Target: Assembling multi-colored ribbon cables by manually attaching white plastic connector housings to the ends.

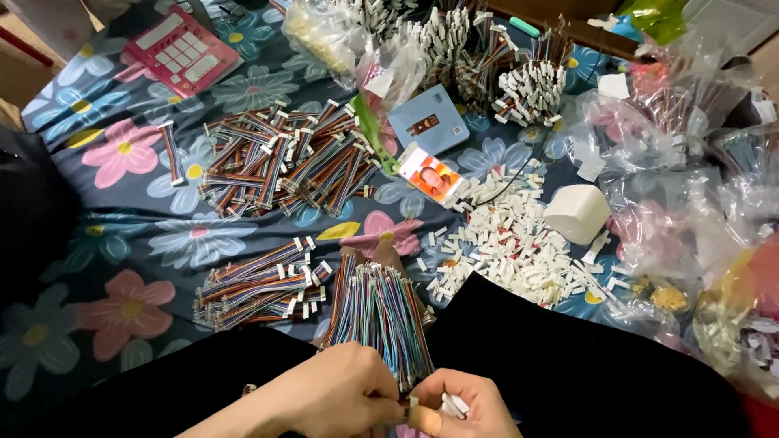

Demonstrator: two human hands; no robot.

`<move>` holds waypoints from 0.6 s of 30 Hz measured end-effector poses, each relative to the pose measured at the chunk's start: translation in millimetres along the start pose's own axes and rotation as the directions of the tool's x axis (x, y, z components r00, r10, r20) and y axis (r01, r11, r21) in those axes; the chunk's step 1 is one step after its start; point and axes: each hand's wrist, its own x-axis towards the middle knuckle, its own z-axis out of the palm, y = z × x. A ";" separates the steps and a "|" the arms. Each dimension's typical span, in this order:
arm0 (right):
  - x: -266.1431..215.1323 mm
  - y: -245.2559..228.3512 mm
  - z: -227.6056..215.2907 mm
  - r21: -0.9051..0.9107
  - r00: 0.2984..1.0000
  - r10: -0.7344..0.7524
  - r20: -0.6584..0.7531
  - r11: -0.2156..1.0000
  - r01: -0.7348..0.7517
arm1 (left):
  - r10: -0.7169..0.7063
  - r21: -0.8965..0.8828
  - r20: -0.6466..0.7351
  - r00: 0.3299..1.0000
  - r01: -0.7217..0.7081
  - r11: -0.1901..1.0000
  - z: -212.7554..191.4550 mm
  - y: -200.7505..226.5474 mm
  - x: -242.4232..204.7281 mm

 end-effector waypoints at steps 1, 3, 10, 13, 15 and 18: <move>1.3 1.5 -0.3 0.001 1.000 0.001 -0.001 1.000 -0.001 | 0.001 0.000 0.002 1.000 -0.001 1.000 -0.5 -0.3 0.5; 3.9 5.2 -0.6 0.080 1.000 -0.011 -0.023 0.997 0.012 | 0.014 -0.058 -0.007 1.000 -0.015 0.998 -1.7 -0.9 1.6; 7.7 9.4 -11.0 0.248 1.000 0.026 0.001 0.968 -0.025 | -0.078 -0.025 0.035 0.996 0.079 0.997 -2.8 7.8 -2.1; 7.8 7.6 -4.3 0.241 0.999 0.046 -0.005 0.970 -0.044 | 0.011 0.072 -0.106 0.994 -0.003 0.997 10.6 -5.7 2.6; 9.5 14.6 0.3 0.387 0.997 0.009 -0.083 0.922 0.023 | 0.068 0.078 -0.263 0.962 -0.049 0.996 18.4 -8.9 6.2; 14.6 31.1 3.5 0.448 0.993 -0.007 -0.118 0.892 0.059 | 0.003 0.020 -0.272 0.962 0.003 1.000 22.9 -8.6 7.2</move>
